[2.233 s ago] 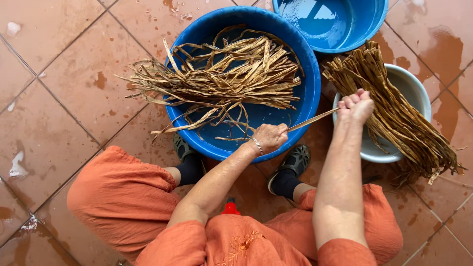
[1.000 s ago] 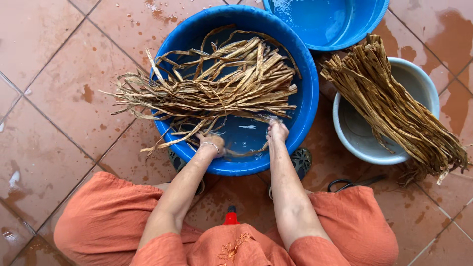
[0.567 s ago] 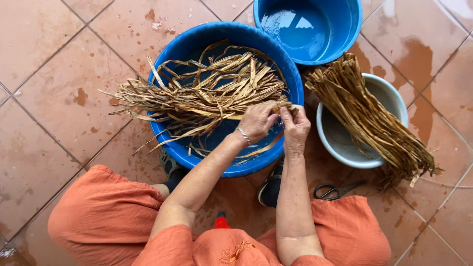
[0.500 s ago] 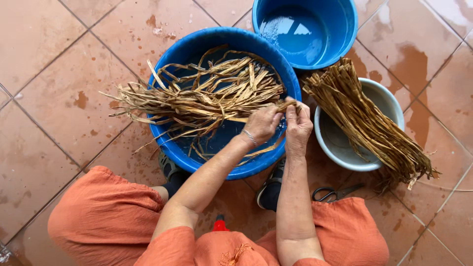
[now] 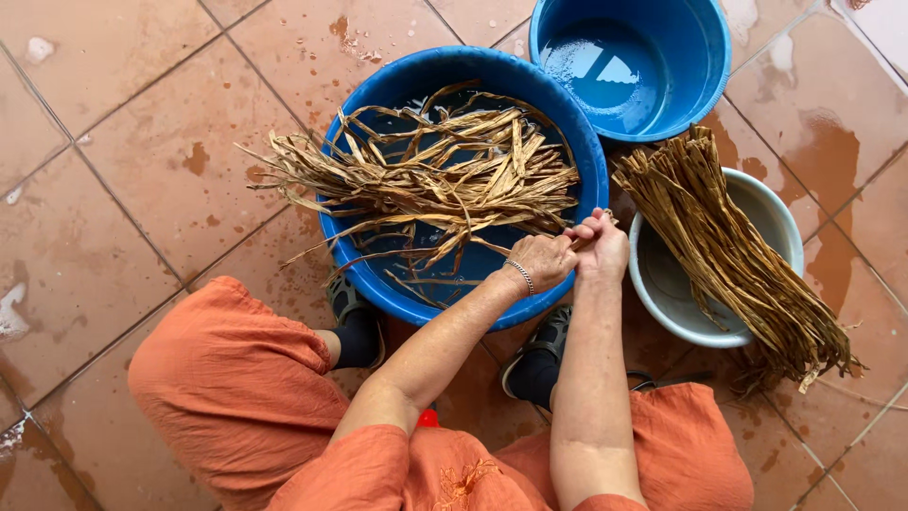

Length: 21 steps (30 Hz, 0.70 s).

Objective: The person sits on a low stool and repeatedly picks up dried plant strips from a blue basin, separates them by hand, and places them into a white basin. The process continues throughout the clip with consistent hand movements and no visible tools.

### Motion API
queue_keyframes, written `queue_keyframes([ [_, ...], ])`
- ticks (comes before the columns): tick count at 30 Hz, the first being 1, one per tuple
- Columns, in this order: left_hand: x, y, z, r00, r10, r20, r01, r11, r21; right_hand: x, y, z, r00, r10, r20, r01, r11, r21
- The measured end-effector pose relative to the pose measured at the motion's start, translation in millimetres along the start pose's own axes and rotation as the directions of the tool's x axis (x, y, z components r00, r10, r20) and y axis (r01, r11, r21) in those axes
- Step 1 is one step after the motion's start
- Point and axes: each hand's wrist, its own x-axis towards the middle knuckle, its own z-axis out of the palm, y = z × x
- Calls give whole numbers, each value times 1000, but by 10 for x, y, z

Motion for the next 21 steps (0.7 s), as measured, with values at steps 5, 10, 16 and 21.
queue_keyframes([
  [5,-110,-80,51,999,-38,8,38,999,-10,484,-80,-219,1000,28,-12,-28,999,42],
  [10,-181,-183,14,999,-34,7,35,999,-35,639,-403,-81,979,-123,-165,122,992,-17],
  [16,-632,-620,-82,995,12,102,-16,999,44,522,-1450,-47,826,-466,-316,433,885,-172],
  [21,-886,-1060,67,954,293,-57,-289,955,67,801,-1997,-355,844,-458,-280,431,889,-157],
])
